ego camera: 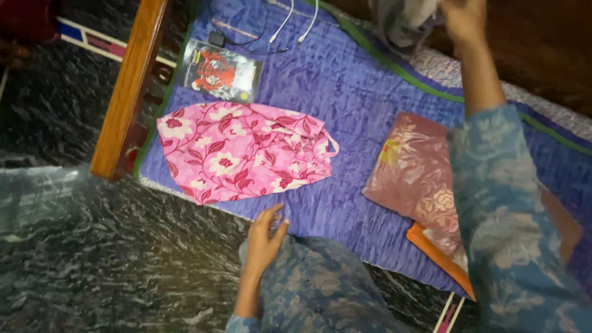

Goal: The person folds clothes, bags, and pillowcases on a bed, placing some items into bags and buttoning a gray pillowcase cover.

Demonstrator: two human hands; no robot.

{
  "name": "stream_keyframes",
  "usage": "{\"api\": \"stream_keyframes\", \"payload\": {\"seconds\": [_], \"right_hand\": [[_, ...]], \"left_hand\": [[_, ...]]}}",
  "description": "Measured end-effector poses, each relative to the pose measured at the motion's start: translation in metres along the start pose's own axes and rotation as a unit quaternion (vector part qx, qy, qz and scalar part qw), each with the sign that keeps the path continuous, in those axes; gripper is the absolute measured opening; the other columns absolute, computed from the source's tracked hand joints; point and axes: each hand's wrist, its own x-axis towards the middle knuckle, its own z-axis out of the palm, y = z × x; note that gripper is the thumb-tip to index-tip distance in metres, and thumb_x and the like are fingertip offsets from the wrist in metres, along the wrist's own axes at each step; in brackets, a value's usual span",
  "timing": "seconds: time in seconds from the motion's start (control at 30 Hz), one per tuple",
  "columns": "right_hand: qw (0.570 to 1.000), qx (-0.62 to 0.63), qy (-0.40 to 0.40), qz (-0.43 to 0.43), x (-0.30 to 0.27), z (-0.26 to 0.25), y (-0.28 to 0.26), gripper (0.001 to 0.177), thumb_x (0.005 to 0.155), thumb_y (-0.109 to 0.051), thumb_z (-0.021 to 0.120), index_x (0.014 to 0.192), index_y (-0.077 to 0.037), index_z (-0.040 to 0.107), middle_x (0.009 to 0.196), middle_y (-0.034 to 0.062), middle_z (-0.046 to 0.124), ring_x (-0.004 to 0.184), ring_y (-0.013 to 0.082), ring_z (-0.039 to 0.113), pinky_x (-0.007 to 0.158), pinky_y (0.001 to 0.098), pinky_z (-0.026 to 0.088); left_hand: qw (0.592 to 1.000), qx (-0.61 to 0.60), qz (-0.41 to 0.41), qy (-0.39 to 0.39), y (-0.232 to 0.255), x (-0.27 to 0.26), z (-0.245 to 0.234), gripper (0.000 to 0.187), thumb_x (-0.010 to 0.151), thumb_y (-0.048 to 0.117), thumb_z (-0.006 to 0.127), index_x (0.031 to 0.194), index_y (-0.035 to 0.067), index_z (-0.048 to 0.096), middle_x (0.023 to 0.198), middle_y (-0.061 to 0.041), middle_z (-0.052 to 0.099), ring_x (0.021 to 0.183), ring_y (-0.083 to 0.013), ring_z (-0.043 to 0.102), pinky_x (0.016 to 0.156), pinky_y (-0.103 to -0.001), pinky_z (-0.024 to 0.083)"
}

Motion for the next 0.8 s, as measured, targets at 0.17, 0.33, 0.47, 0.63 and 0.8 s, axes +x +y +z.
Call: {"api": "stream_keyframes", "payload": {"seconds": [0.17,0.33,0.47,0.63,0.8], "right_hand": [[0.979,0.129,-0.149,0.045,-0.143,0.043,0.009,0.031,0.103,-0.005,0.070,0.134,-0.001,0.067,0.121,0.0043,0.070,0.107,0.0157,0.065,0.091,0.0312,0.054],[0.909,0.091,-0.314,0.257,-0.353,0.098,-0.025,0.035,0.096,-0.017,0.073,0.129,-0.006,0.068,0.111,0.0044,0.072,0.095,0.0167,0.065,0.081,0.0320,0.054],[0.837,0.031,-0.375,0.396,-0.466,0.133,-0.076,0.039,0.091,-0.026,0.073,0.126,-0.009,0.070,0.103,0.0059,0.073,0.081,0.0199,0.064,0.068,0.0352,0.053],[0.833,0.071,-0.326,0.440,-0.522,0.169,-0.136,0.040,0.093,-0.021,0.067,0.131,-0.009,0.068,0.105,0.0059,0.076,0.082,0.0176,0.065,0.073,0.0308,0.053],[0.841,0.161,-0.303,0.419,-0.550,0.214,-0.175,0.044,0.094,-0.021,0.069,0.133,-0.003,0.063,0.108,0.0044,0.074,0.102,0.0154,0.070,0.093,0.0304,0.055]], "left_hand": [[0.996,0.065,0.063,0.001,-0.053,0.018,-0.003,0.046,0.091,0.024,0.073,0.131,0.004,0.064,0.116,-0.020,0.070,0.103,-0.0351,0.069,0.090,-0.044,0.054],[0.981,0.173,0.085,0.028,-0.182,0.074,-0.029,0.059,0.085,0.026,0.074,0.136,-0.001,0.057,0.128,-0.028,0.063,0.120,-0.0446,0.059,0.101,-0.051,0.046],[0.939,0.310,-0.009,0.148,-0.292,0.127,-0.059,0.081,0.076,0.036,0.083,0.142,0.002,0.051,0.140,-0.037,0.048,0.131,-0.0502,0.048,0.106,-0.052,0.042],[0.903,0.362,-0.214,0.087,-0.356,0.158,-0.120,0.125,0.066,0.056,0.093,0.142,-0.016,0.026,0.150,-0.039,0.037,0.137,-0.0500,0.041,0.106,-0.050,0.037],[0.974,0.085,-0.018,0.210,-0.365,0.194,-0.138,0.119,0.062,0.025,0.103,0.140,-0.022,0.026,0.138,-0.037,0.042,0.127,-0.0443,0.043,0.110,-0.057,0.036]]}}
